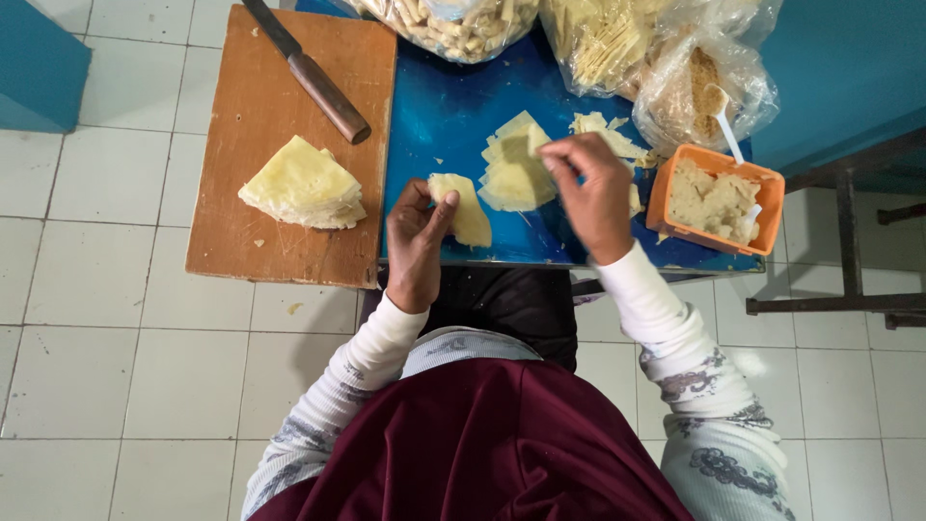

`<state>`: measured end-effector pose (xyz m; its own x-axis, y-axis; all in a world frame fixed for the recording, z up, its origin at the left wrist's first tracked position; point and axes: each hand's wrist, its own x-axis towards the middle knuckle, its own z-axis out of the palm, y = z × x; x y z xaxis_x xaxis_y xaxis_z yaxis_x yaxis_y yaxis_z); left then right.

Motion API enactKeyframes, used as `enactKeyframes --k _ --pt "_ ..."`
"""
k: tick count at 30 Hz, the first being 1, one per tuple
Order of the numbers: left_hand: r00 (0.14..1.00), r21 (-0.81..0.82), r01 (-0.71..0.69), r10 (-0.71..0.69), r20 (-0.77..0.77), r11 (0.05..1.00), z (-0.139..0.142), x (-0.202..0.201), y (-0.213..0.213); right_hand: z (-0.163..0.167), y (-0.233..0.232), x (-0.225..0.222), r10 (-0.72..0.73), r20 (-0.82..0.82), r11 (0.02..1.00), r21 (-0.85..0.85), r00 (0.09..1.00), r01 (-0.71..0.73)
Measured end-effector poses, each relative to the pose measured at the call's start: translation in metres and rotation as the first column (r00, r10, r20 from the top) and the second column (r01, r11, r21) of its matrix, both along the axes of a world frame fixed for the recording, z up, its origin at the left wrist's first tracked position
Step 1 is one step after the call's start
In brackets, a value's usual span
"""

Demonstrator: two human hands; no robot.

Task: The person sits at a blue table and cuts thin flat pastry sheets with a knife, then tears and arranges the pieces into an overlapping diamond pattern on the tabletop. They press the layered pieces flat and scoop a filling from an orange container with a spoon onto the arrangement.

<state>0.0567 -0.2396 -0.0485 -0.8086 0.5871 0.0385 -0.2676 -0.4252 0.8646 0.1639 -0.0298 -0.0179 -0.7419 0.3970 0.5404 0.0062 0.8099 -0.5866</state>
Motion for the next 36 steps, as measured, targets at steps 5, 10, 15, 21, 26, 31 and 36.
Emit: enactKeyframes --k 5,10,15,21,26,31,36 --pt "0.999 0.007 -0.018 0.018 0.047 1.0 0.002 -0.001 -0.002 -0.005 -0.032 0.007 0.031 0.066 0.941 0.334 0.997 -0.052" --pt "0.997 0.046 -0.024 0.021 0.071 0.999 0.002 -0.001 0.001 -0.007 -0.043 0.021 0.016 0.095 0.93 0.364 0.995 -0.05" --pt "0.999 -0.001 -0.024 0.024 0.039 1.0 0.001 -0.001 0.004 -0.005 -0.045 0.025 0.027 0.128 0.927 0.368 0.991 -0.073" --pt "0.998 0.059 0.021 -0.025 0.057 0.998 -0.005 0.002 0.009 0.013 -0.047 0.026 0.058 0.072 0.982 0.174 0.996 -0.07" --pt "0.997 0.091 0.063 -0.067 0.047 0.994 -0.013 0.008 0.021 0.027 -0.064 0.013 0.058 0.026 0.993 -0.108 0.998 -0.055" --pt "0.992 0.168 0.1 -0.111 0.058 0.981 -0.017 0.011 0.024 0.023 -0.077 0.001 0.062 0.021 0.997 -0.04 0.998 -0.061" --pt "0.991 0.097 0.128 -0.132 0.031 0.987 -0.017 0.01 0.022 0.006 -0.058 0.008 0.079 0.124 0.89 -0.455 0.989 -0.014"
